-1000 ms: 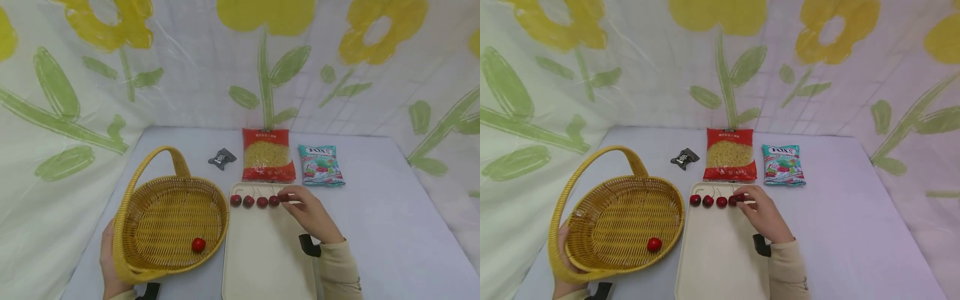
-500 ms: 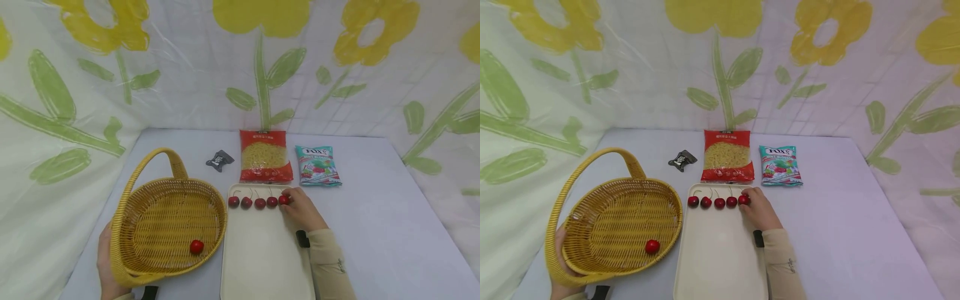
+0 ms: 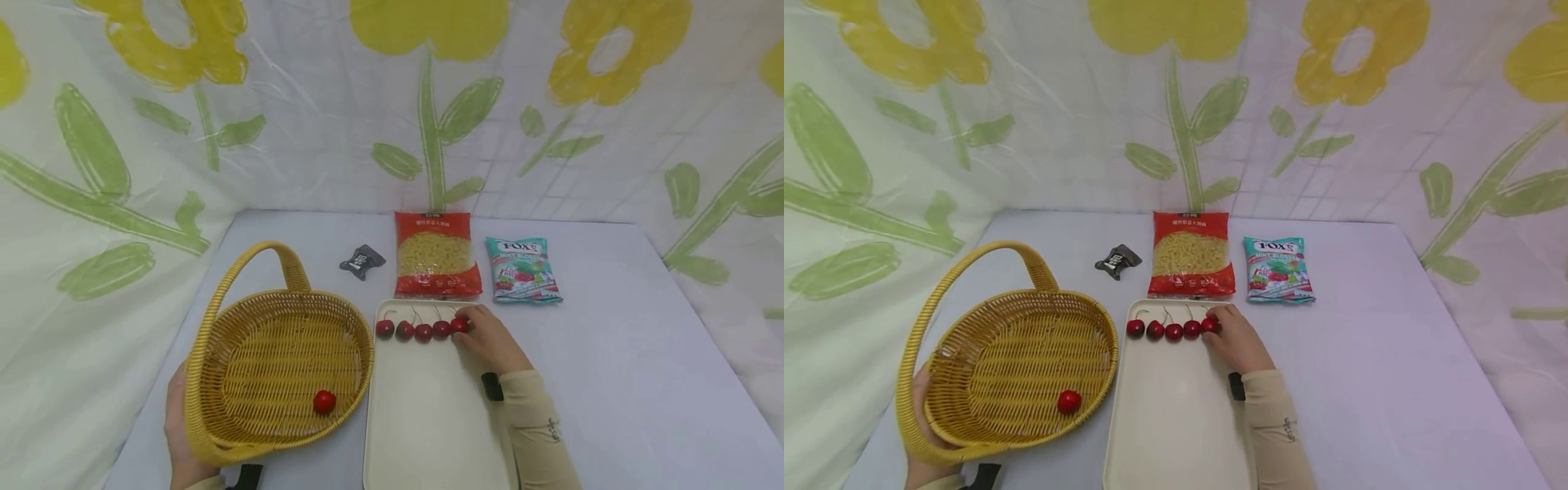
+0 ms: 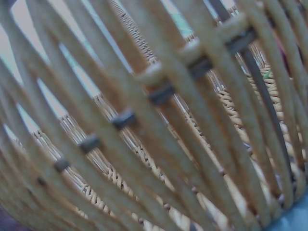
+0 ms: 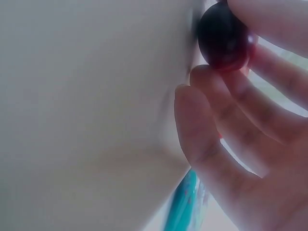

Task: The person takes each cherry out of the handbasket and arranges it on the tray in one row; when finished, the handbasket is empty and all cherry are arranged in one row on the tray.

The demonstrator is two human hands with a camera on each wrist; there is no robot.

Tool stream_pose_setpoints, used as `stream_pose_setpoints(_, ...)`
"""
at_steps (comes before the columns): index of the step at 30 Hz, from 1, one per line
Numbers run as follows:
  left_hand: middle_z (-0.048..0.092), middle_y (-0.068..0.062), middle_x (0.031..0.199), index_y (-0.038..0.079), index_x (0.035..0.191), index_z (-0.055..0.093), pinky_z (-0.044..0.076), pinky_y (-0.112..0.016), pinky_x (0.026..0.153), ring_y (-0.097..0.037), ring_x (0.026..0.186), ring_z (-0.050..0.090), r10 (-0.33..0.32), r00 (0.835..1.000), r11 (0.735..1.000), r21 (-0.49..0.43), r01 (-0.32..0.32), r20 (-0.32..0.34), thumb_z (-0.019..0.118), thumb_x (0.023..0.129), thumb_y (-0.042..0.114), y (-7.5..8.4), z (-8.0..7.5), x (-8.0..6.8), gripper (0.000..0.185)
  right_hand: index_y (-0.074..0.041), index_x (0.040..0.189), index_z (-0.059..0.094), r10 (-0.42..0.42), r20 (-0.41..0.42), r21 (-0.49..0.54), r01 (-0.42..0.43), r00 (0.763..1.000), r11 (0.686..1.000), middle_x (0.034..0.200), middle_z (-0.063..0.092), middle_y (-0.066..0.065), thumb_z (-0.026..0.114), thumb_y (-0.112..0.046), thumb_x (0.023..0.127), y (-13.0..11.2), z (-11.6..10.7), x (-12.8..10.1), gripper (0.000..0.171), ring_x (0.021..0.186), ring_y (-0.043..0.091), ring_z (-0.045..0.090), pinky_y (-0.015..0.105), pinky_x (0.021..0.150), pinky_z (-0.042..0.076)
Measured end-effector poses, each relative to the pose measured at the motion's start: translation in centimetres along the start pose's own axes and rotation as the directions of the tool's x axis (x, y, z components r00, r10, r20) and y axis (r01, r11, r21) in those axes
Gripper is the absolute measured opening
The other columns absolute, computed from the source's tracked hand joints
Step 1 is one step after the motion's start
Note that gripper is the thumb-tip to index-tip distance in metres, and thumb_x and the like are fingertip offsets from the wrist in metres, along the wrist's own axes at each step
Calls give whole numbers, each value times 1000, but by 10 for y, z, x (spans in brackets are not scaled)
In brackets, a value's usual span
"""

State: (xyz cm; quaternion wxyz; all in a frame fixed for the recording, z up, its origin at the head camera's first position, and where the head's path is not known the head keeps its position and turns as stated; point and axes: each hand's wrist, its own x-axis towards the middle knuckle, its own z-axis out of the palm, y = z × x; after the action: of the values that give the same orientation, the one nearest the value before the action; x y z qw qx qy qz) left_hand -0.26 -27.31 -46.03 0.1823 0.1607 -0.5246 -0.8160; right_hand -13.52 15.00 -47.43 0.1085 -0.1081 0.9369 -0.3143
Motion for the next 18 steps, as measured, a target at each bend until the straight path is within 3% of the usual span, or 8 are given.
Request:
stream_pose_setpoints(6, 61, -14, 111, -2, 137, 41, 60, -30, 73, -19, 90, 64, -10, 1000, 999, 36, 10, -4, 43, 102, 37, 0, 1, 0, 53, -5, 121, 58, 14, 11, -11, -14, 1000, 1000, 118, 58, 11, 71, -14, 87, -1, -1, 0, 37, 104, 25, 57, 45, 96, 51)
stream_pose_setpoints(12, 63, -12, 101, -7, 130, 46, 60, -32, 70, -20, 84, 63, -33, 999, 999, -27, 34, 32, 46, 101, 38, 2, 1, 5, 53, -2, 121, 57, -9, 10, -8, 9, 1000, 1000, 118, 58, 13, 71, -11, 86, 1, -2, 0, 39, 104, 26, 57, 46, 96, 50)
stream_pose_setpoints(18, 63, -11, 104, -7, 128, 47, 60, -32, 74, -20, 88, 64, -23, 998, 999, -40, 25, 50, 45, 101, 37, 0, 0, 6, 51, -5, 136, 45, 68, 59, -6, -67, 996, 998, 127, 51, 16, 70, -18, 87, -3, -8, -5, 56, 105, 29, 58, 48, 94, 52)
